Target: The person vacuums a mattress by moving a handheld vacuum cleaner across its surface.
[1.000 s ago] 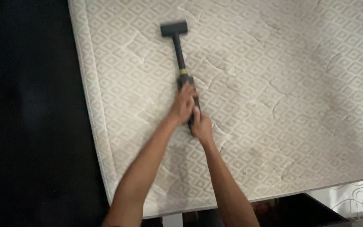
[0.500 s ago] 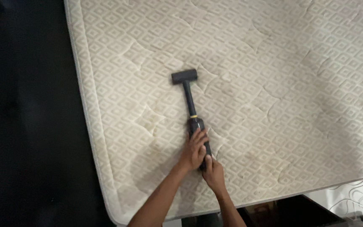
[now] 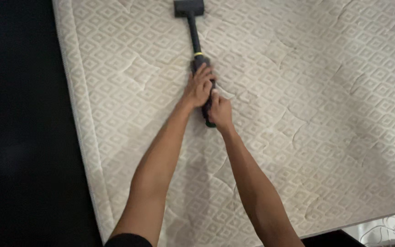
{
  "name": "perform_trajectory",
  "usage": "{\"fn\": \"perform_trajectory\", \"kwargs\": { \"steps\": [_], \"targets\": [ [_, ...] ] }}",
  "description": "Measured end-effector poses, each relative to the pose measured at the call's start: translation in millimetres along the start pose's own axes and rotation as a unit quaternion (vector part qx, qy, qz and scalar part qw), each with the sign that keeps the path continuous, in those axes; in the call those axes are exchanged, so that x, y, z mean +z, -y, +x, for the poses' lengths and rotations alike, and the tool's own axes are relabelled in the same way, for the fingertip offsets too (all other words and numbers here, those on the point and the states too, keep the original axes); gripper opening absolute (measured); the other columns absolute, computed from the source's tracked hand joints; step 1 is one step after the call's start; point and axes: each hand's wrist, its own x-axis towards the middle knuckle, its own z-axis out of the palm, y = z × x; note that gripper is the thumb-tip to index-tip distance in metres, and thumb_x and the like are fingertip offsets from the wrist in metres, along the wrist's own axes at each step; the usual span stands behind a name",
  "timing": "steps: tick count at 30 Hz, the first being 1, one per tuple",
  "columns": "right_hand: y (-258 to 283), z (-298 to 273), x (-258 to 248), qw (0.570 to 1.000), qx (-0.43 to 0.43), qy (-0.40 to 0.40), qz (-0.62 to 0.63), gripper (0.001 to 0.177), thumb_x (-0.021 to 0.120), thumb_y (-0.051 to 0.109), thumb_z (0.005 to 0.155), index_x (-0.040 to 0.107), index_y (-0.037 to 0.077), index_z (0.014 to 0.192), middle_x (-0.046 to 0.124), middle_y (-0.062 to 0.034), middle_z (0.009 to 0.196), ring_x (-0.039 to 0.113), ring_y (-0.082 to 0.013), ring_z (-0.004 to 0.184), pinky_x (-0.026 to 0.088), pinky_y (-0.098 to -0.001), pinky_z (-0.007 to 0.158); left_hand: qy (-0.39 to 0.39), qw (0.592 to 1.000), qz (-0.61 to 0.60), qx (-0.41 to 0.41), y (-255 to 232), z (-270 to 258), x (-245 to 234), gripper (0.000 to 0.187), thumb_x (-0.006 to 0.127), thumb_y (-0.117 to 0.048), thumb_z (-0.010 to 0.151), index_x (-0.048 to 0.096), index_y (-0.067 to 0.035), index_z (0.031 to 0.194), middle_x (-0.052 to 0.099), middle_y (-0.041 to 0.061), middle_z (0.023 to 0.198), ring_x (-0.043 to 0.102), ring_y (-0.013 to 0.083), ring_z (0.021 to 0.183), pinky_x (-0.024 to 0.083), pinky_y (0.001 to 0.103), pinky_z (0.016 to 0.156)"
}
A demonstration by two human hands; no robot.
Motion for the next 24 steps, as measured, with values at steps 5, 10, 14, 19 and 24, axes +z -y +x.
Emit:
{"fn": "perform_trajectory", "kwargs": {
  "steps": [5,10,14,19,24],
  "targets": [
    [14,23,10,0.991,-0.108,-0.047,-0.065,0.06,0.044,0.046,0.107,0.069,-0.003,0.083,0.06,-0.0082,0.055,0.059,-0.0153,0.048,0.047,-0.0372,0.049,-0.017,1.0,-0.013,0.018,17,25,-1,0.03,0.044,-0.018,0.102,0.069,-0.011,0.118,0.049,0.009,0.158,0.03,0.0324,0.155,0.025,0.06,0.121],
    [-6,-3,5,1.0,-0.015,-0.009,-0.007,0.063,0.044,0.044,0.109,0.066,-0.007,0.081,0.056,-0.0114,0.058,0.056,-0.0218,0.049,0.044,-0.0439,0.05,-0.012,1.0,-0.003,0.013,3,-3,6,0.03,0.045,-0.016,0.098,0.07,-0.01,0.113,0.053,0.01,0.155,0.031,0.0344,0.152,0.021,0.062,0.119],
    [-35,-53,-11,0.988,-0.113,-0.039,-0.096,0.061,0.044,0.044,0.108,0.068,-0.005,0.082,0.062,-0.0164,0.062,0.058,-0.0226,0.06,0.047,-0.045,0.058,-0.04,0.999,-0.019,0.023,-29,-60,13,0.028,0.047,-0.017,0.103,0.068,-0.006,0.119,0.055,0.014,0.151,0.036,0.0372,0.151,0.026,0.06,0.12],
    [-75,-180,-49,0.997,-0.036,-0.009,-0.073,0.063,0.039,0.044,0.108,0.066,-0.003,0.076,0.058,-0.0103,0.054,0.056,-0.0192,0.051,0.045,-0.0406,0.051,-0.028,0.994,-0.099,0.029,-114,-184,16,0.035,0.047,-0.017,0.101,0.064,-0.002,0.129,0.052,0.017,0.152,0.035,0.041,0.152,0.024,0.061,0.123],
    [-117,-305,-86,0.99,0.112,-0.006,-0.09,0.056,0.04,0.041,0.105,0.068,0.0,0.079,0.059,-0.0088,0.05,0.056,-0.0185,0.045,0.044,-0.0369,0.047,0.007,0.991,-0.134,0.018,-203,-297,16,0.039,0.046,-0.019,0.105,0.062,0.002,0.133,0.05,0.02,0.156,0.034,0.0426,0.152,0.023,0.06,0.123]
  ]
}}
